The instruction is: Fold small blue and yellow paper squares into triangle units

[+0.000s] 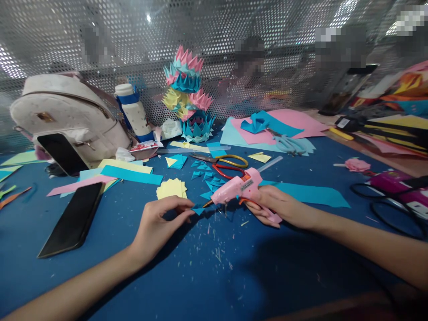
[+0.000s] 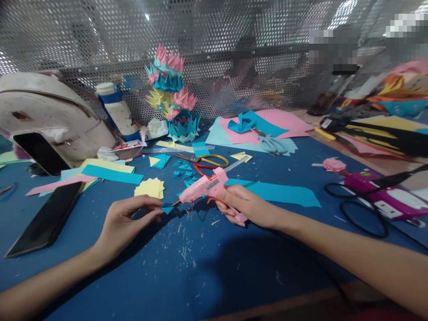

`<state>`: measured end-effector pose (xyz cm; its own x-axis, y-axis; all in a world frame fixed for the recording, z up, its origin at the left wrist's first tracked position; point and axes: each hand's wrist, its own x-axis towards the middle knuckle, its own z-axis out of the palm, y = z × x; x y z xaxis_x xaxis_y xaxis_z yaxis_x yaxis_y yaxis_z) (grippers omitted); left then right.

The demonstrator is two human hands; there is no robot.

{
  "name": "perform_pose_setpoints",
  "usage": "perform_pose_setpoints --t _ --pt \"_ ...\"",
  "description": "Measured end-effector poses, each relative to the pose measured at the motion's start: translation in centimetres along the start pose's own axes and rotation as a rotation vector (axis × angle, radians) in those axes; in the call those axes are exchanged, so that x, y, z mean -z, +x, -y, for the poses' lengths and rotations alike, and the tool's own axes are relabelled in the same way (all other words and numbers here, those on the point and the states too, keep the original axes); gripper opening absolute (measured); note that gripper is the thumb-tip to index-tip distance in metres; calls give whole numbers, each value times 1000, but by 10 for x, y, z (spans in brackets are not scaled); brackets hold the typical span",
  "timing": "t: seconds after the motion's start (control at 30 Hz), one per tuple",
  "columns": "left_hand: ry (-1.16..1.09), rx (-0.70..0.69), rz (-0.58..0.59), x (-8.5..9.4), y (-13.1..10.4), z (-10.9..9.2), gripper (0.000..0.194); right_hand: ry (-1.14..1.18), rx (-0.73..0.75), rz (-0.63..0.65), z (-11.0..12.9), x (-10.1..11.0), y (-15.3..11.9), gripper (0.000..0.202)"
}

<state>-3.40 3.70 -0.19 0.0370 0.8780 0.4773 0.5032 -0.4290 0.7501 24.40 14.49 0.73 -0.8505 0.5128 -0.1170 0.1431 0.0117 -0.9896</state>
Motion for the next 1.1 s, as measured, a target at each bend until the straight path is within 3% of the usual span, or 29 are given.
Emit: perform_pose_setpoints --t 0.5,0.77,1.1 --pt "4 -2 10 0 0 0 4 -44 -12 2 -1 -2 -4 51" --pt "5 -7 11 1 0 -1 3 32 4 -19 -1 -3 -6 63" --pt "0 5 3 0 0 0 6 0 31 -86 -3 -5 -6 63"
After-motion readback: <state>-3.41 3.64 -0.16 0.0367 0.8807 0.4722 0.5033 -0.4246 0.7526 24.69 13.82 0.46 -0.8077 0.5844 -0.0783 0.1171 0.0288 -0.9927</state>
